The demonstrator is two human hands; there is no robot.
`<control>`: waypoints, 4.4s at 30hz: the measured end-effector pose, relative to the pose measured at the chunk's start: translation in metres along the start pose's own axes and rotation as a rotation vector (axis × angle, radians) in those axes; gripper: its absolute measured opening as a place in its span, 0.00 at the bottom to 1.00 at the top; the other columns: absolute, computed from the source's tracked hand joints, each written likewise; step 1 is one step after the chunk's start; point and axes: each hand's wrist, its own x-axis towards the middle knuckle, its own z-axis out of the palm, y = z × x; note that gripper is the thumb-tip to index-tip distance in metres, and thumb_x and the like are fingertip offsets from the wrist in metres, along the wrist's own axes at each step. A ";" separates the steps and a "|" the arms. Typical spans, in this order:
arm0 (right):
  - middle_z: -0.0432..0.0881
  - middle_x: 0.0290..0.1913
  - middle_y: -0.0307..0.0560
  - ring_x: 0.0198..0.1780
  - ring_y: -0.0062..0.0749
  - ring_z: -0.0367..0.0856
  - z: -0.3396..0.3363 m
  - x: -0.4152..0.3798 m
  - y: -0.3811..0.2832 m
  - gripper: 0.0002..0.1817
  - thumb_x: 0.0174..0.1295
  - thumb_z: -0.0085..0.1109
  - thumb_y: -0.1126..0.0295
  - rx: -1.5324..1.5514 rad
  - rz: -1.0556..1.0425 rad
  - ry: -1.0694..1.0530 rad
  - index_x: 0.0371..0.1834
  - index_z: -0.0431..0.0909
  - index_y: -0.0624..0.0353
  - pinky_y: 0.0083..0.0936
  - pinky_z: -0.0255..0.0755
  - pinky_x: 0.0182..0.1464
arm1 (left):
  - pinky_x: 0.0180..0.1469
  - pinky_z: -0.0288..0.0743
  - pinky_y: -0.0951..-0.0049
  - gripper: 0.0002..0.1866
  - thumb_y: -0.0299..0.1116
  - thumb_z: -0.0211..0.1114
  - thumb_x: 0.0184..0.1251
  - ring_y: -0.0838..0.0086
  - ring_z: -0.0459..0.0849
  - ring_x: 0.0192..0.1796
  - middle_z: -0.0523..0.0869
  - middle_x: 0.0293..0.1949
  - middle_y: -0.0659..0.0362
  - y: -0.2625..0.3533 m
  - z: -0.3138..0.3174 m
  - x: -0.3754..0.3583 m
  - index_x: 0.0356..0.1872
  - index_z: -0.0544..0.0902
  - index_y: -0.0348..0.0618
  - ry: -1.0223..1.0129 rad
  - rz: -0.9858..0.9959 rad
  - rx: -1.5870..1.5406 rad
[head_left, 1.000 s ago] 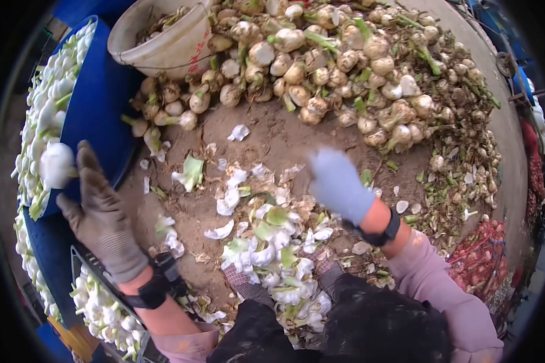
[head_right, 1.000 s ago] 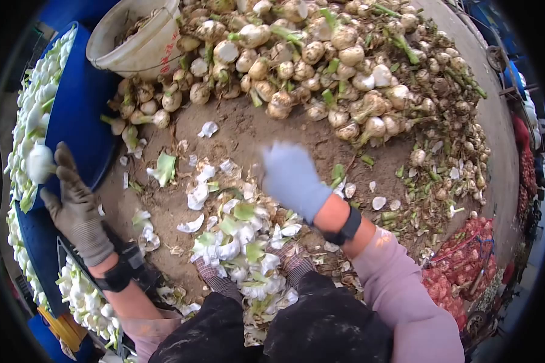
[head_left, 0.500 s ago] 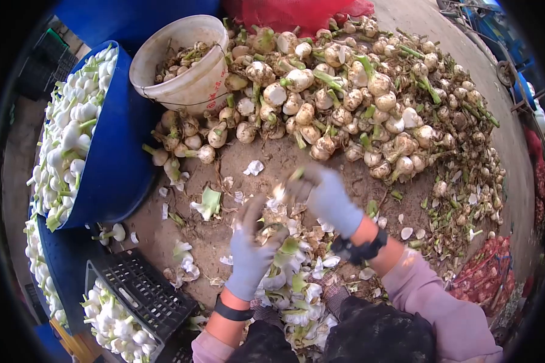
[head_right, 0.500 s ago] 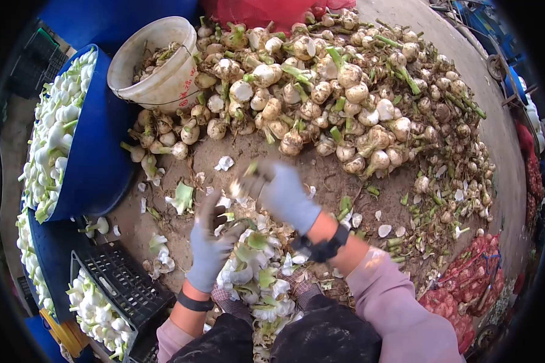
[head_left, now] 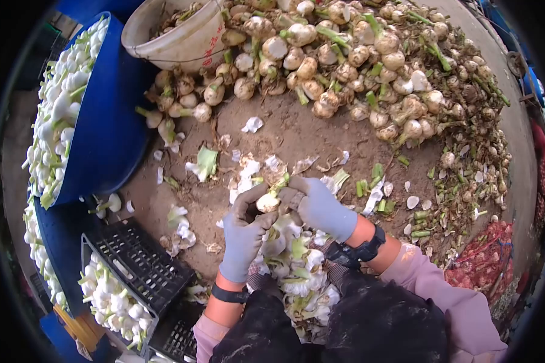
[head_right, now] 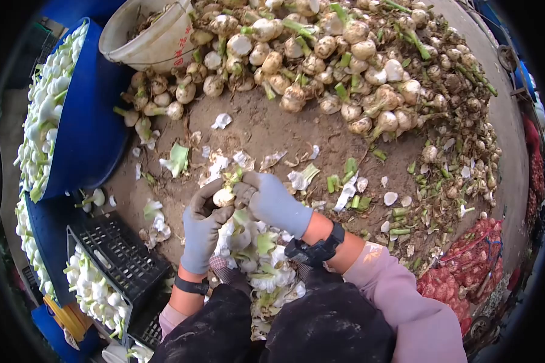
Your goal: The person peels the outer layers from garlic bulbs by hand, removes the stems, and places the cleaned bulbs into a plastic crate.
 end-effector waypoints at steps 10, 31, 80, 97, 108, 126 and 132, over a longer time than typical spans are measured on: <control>0.83 0.36 0.55 0.35 0.47 0.83 0.002 0.008 0.039 0.10 0.61 0.60 0.66 -0.762 -0.692 0.273 0.41 0.77 0.60 0.35 0.74 0.36 | 0.32 0.77 0.76 0.35 0.48 0.58 0.71 0.74 0.83 0.33 0.82 0.44 0.54 -0.010 -0.006 -0.005 0.73 0.58 0.44 -0.134 -0.258 -0.600; 0.83 0.33 0.55 0.36 0.43 0.83 -0.002 0.000 0.034 0.11 0.55 0.56 0.74 -0.586 -0.281 -0.043 0.41 0.78 0.65 0.36 0.75 0.39 | 0.45 0.76 0.77 0.18 0.29 0.68 0.62 0.76 0.81 0.45 0.82 0.48 0.55 0.005 -0.011 0.008 0.52 0.80 0.33 -0.071 0.117 0.426; 0.77 0.27 0.60 0.32 0.57 0.78 0.000 0.009 0.050 0.12 0.60 0.60 0.63 -0.789 -0.546 0.333 0.32 0.74 0.62 0.40 0.71 0.32 | 0.41 0.78 0.79 0.27 0.33 0.59 0.72 0.75 0.82 0.45 0.78 0.54 0.57 -0.017 -0.001 -0.002 0.69 0.63 0.40 0.000 -0.325 -0.769; 0.83 0.45 0.60 0.47 0.53 0.81 -0.009 0.013 0.039 0.17 0.52 0.61 0.74 -0.711 -0.609 0.249 0.47 0.79 0.64 0.41 0.75 0.48 | 0.21 0.63 0.84 0.36 0.61 0.41 0.76 0.82 0.75 0.23 0.82 0.38 0.58 0.007 0.013 0.000 0.73 0.56 0.45 -0.101 -0.230 -0.285; 0.85 0.36 0.55 0.35 0.33 0.82 -0.004 0.003 0.040 0.13 0.56 0.57 0.77 -0.406 -0.105 -0.066 0.45 0.83 0.62 0.28 0.74 0.40 | 0.43 0.78 0.78 0.25 0.26 0.66 0.62 0.80 0.80 0.37 0.82 0.41 0.59 0.007 -0.009 0.009 0.60 0.72 0.32 0.074 -0.091 0.147; 0.80 0.26 0.48 0.31 0.45 0.84 0.002 -0.020 0.019 0.13 0.53 0.62 0.65 -0.832 -0.329 0.058 0.42 0.79 0.52 0.39 0.75 0.32 | 0.39 0.77 0.79 0.11 0.28 0.64 0.67 0.80 0.82 0.35 0.84 0.35 0.61 0.002 -0.012 0.001 0.48 0.81 0.34 0.157 -0.049 -0.106; 0.77 0.23 0.49 0.28 0.44 0.79 0.015 0.007 0.026 0.12 0.52 0.63 0.68 -1.177 -0.639 0.249 0.39 0.77 0.55 0.40 0.68 0.29 | 0.42 0.79 0.79 0.11 0.23 0.63 0.66 0.78 0.84 0.37 0.86 0.38 0.57 -0.011 0.002 -0.002 0.47 0.83 0.28 0.249 0.040 0.088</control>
